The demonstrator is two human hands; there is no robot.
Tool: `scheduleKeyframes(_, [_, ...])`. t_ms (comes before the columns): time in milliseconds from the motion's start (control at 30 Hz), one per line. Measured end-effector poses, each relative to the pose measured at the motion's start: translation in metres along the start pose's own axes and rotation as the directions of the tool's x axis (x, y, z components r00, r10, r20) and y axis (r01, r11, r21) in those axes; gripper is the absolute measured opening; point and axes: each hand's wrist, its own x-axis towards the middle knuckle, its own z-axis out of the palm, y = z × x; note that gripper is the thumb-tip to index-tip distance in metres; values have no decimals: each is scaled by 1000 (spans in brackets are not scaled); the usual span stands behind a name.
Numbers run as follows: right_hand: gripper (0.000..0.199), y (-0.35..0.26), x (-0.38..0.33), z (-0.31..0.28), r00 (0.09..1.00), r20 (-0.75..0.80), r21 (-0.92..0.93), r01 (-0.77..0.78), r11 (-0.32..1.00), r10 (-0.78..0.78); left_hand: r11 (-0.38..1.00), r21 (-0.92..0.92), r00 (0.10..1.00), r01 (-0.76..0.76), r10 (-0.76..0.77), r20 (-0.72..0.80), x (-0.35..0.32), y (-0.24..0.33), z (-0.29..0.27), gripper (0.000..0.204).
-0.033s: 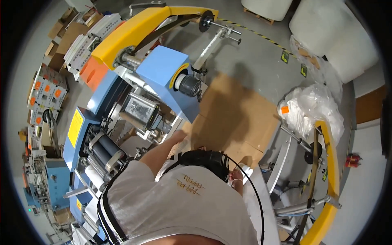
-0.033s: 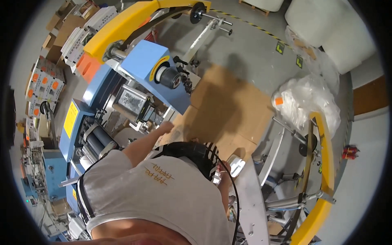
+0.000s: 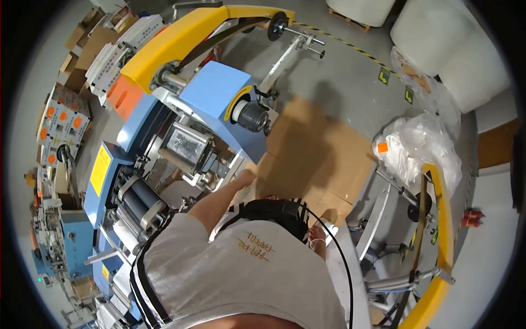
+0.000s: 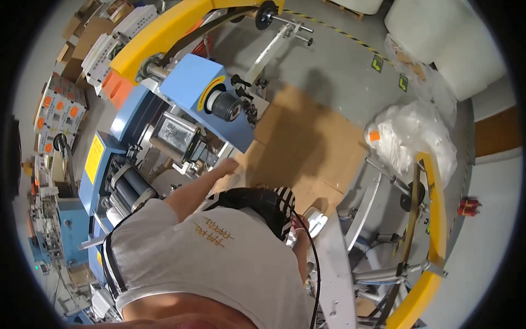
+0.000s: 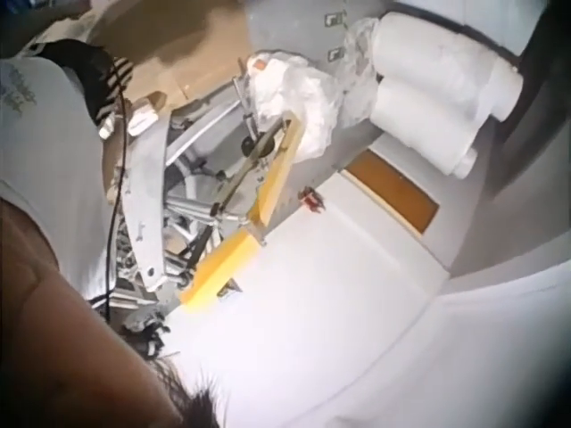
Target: Prepare and move large rolls of paper and their associated spindles in a paper mill.
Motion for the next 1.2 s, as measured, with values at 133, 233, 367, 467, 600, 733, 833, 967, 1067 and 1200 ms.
scheduleKeyframes(133, [20,-70,2,2,967,120,-235,-194,952,226,668,-719,974,193,-220,58,83,106,-63,19])
scheduleKeyframes(233, [21,-58,113,-80,935,-113,-429,-352,832,337,624,-780,983,36,-161,-83,166,124,-43,21])
scheduleKeyframes(367, [18,-163,166,-128,967,-88,-495,-252,831,240,483,-843,914,234,-405,22,228,139,-93,20])
scheduleKeyframes(467, [15,-232,199,-123,992,-21,-526,-113,843,121,384,-914,743,130,-648,-167,260,107,-119,25])
scheduleKeyframes(600, [11,-339,224,-91,986,115,-538,-40,842,120,-283,-894,355,-346,-922,155,235,105,-207,51])
scheduleKeyframes(733, [12,-420,233,2,999,-8,-493,-47,868,49,-340,-669,281,-661,-939,200,227,57,-198,27])
scheduleKeyframes(833, [15,-458,230,73,994,37,-515,-66,854,99,-421,-542,336,-727,-907,253,212,63,-193,21])
scheduleKeyframes(967, [3,-478,237,138,986,109,-593,-37,804,126,-399,-492,377,-774,-914,148,190,72,-193,27])
scheduleKeyframes(1067, [1,-498,226,186,977,178,-832,85,549,119,-422,-414,391,-807,-906,162,195,79,-200,31])
scheduleKeyframes(1200, [4,-525,256,237,958,221,-867,107,487,184,-476,-316,398,-821,-873,280,197,81,-189,28])
